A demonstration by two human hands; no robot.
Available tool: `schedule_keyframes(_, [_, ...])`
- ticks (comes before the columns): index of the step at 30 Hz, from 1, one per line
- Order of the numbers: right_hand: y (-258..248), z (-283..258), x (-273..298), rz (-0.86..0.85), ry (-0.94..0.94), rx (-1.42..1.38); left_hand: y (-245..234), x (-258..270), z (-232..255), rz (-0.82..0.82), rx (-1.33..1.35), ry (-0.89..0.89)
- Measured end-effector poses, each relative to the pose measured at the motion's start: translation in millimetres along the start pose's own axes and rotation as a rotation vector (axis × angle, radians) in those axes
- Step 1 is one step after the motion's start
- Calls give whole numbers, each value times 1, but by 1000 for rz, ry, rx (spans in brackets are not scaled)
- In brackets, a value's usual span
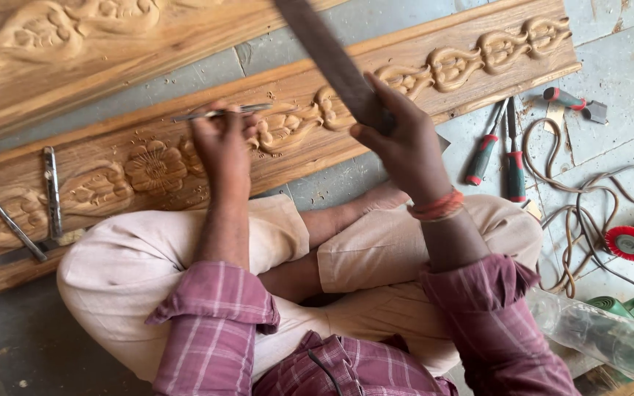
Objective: The person sits on the floor and carves intricate floral patterns into a long wooden plank using a chisel and a wooden mallet. They then switch to using a sanding block to smooth the carved surfaces.
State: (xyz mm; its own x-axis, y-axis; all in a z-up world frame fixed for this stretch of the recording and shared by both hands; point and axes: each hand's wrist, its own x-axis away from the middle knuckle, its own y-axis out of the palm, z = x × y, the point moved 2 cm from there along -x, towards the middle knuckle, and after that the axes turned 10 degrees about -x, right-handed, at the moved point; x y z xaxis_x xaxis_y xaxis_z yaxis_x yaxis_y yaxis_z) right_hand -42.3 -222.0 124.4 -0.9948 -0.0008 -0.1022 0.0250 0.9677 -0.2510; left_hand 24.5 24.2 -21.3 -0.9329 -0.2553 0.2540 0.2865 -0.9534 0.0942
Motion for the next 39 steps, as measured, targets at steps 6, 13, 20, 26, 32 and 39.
schedule_keyframes(6, [-18, 25, 9, 268, 411, -471, -1, 6, -14, 163, -107, -141])
schedule_keyframes(13, [-18, 32, -5, 311, 489, -608, 8, 23, -30, 226, -122, -26])
schedule_keyframes(20, [-9, 31, -12, 270, 510, -595, 13, 26, -22, 188, -219, -59])
schedule_keyframes(26, [-8, 36, -16, 289, 520, -591, 17, 24, -17, 131, -187, -79])
schedule_keyframes(32, [-4, 39, -13, 278, 524, -573, 20, 24, -16, 129, -263, -78])
schedule_keyframes(39, [-1, 38, -12, 257, 523, -562, 21, 23, -15, 121, -289, -37])
